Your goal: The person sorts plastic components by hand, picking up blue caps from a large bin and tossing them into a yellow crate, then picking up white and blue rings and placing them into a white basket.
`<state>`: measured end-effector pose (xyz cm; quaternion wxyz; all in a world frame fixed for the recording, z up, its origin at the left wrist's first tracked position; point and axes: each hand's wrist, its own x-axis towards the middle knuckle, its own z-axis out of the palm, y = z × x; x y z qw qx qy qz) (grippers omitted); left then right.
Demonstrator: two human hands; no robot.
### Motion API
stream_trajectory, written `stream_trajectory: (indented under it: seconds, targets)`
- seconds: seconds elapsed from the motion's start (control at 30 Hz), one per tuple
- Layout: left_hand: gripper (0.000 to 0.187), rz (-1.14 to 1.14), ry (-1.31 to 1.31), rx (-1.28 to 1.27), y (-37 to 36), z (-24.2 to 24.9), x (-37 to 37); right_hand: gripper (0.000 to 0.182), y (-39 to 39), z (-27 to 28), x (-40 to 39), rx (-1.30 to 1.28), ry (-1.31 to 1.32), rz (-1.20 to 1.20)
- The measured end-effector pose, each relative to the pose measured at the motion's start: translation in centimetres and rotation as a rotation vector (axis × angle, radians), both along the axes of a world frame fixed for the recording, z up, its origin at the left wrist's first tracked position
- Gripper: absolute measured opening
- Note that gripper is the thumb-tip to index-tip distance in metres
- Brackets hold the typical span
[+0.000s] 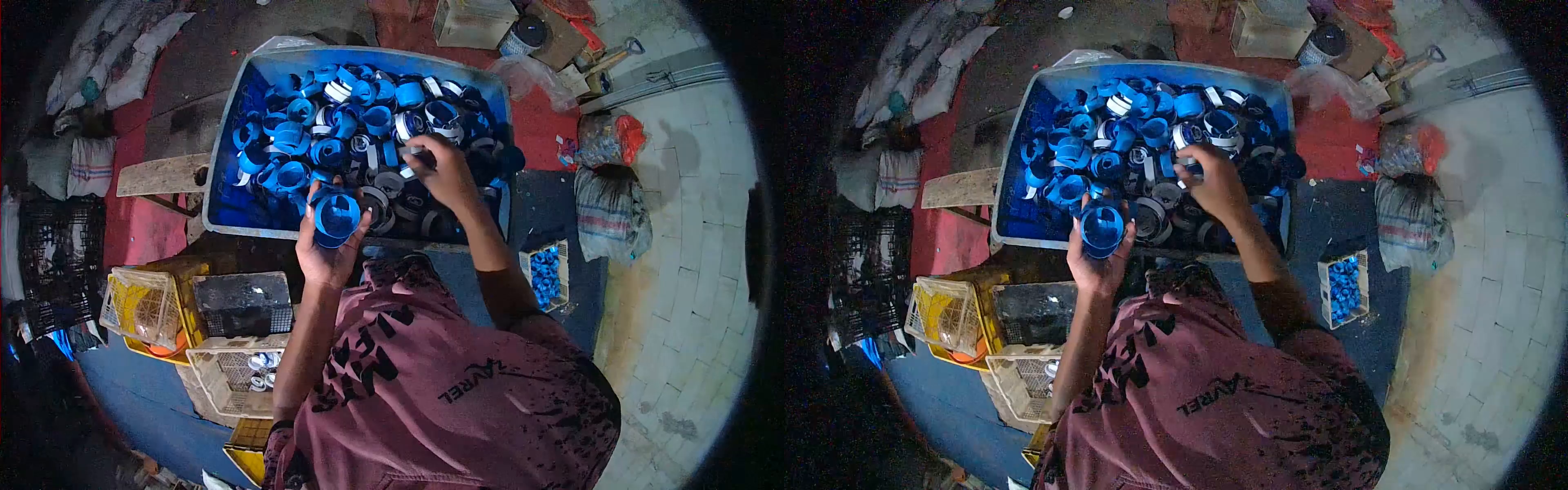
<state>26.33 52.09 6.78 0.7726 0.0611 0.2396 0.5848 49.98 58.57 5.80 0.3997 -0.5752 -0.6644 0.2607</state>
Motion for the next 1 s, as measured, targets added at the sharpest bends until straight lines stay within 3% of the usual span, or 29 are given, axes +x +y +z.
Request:
stream_trajectory:
  seconds: [0.17, 0.2, 0.3, 0.33, 0.43, 0.47, 0.5, 0.57, 0.63, 0.7, 0.87, 0.93, 0.97, 1.0]
  targets:
    - [0.051, -0.001, -0.094, -0.007, 0.0, -0.8, -0.6, 0.050, 3.3, -6.3, 1.4, -0.031, -0.374, 0.175]
    - [0.051, -0.002, -0.095, -0.009, -0.1, -0.7, -0.6, 0.066, 3.7, -6.3, 1.3, -0.047, -0.345, 0.250]
    - [0.054, -0.006, -0.082, -0.007, 0.2, -0.5, -0.5, 0.069, 4.0, -6.2, -0.2, 0.014, -0.423, 0.226]
    - [0.057, -0.009, -0.064, -0.014, 0.2, -0.3, -0.6, 0.051, 3.6, -5.3, -1.3, 0.014, -0.491, 0.164]
    - [0.064, 0.009, -0.038, -0.019, 0.2, -0.5, -1.1, 0.046, 3.6, -5.9, -1.2, -0.058, -0.192, 0.165]
    - [0.064, 0.028, -0.043, -0.026, 0.2, -0.6, -1.2, 0.046, 3.7, -6.6, -1.1, 0.089, -0.262, 0.152]
    - [0.065, 0.045, -0.046, -0.033, 0.2, -0.6, -1.3, 0.047, 3.5, -6.1, -1.5, 0.092, -0.125, 0.101]
    - [0.066, 0.064, -0.071, -0.029, 0.7, -0.7, -1.9, 0.049, 2.1, -3.1, -2.9, 0.097, 0.149, 0.002]
    - [0.065, 0.094, -0.077, -0.039, 0.7, -0.2, -2.1, 0.051, 0.0, 2.5, -5.5, -0.115, 0.540, -0.038]
    - [0.063, 0.124, -0.103, -0.035, 0.8, -0.3, -2.5, 0.044, -1.7, 4.1, -8.4, 0.073, 0.685, -0.058]
    - [0.061, 0.247, -0.063, -0.046, 0.3, 1.0, -4.3, 0.021, -4.6, 4.6, -13.6, 0.104, 0.518, 0.188]
    - [0.060, 0.340, -0.027, -0.044, -0.5, 1.7, -5.7, 0.020, -4.6, 5.1, -16.6, 0.121, 0.619, 0.366]
    - [0.051, 0.404, 0.017, -0.042, -1.1, 1.5, -6.6, 0.020, -5.0, 5.3, -18.1, 0.082, 0.681, 0.419]
    - [0.049, 0.463, 0.012, -0.035, -1.8, 1.2, -7.5, 0.021, -5.0, 5.1, -19.3, 0.114, 0.582, 0.467]
